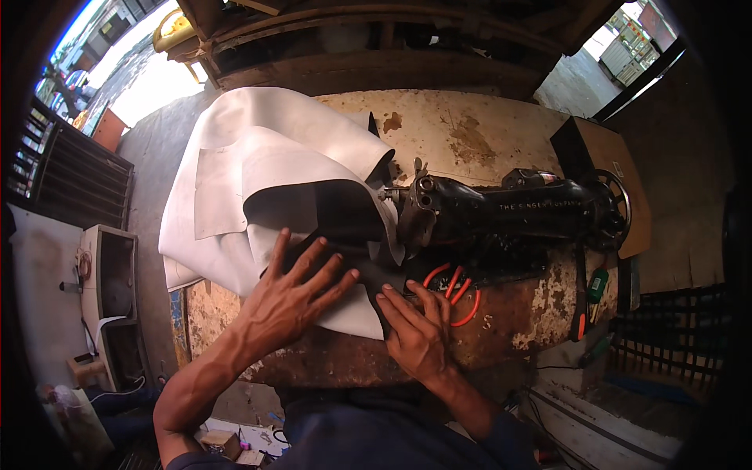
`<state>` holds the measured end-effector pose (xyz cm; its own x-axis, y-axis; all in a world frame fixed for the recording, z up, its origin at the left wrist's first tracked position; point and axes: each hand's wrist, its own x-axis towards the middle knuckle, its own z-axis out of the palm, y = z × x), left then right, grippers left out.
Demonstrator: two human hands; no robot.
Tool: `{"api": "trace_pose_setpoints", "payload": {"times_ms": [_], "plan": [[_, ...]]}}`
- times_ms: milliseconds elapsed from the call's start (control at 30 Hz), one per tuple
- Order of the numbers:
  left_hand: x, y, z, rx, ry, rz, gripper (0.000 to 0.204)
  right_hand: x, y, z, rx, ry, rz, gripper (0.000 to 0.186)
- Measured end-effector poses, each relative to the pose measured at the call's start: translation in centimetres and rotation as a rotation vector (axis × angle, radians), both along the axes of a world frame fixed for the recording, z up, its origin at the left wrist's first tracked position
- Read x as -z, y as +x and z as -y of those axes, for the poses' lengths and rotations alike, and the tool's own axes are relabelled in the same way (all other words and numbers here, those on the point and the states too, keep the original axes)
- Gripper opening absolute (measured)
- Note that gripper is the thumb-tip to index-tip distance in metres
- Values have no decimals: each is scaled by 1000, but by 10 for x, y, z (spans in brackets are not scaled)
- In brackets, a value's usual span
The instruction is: The person manipulates large pieces of black and white upholstery material on the floor, cuts a section using shears, and then joins them using a sewing machine at a workbench.
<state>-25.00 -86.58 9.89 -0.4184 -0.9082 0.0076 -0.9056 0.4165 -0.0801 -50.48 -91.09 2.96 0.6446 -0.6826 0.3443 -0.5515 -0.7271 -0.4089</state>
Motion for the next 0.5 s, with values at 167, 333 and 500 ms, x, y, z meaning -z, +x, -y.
{"api": "trace_pose_setpoints", "payload": {"times_ms": [167, 333, 500], "plan": [[-20, -5, 5, 44, 190, 13, 43, 1, 0, 3, -25, 16, 20, 48], [-17, -39, -27, 298, 191, -24, 29, 9, -4, 9, -120, 31, 51, 45], [47, -48, -54, 112, 268, -371, 31, 1, -11, 7, -232, 22, 58, 45]]}}
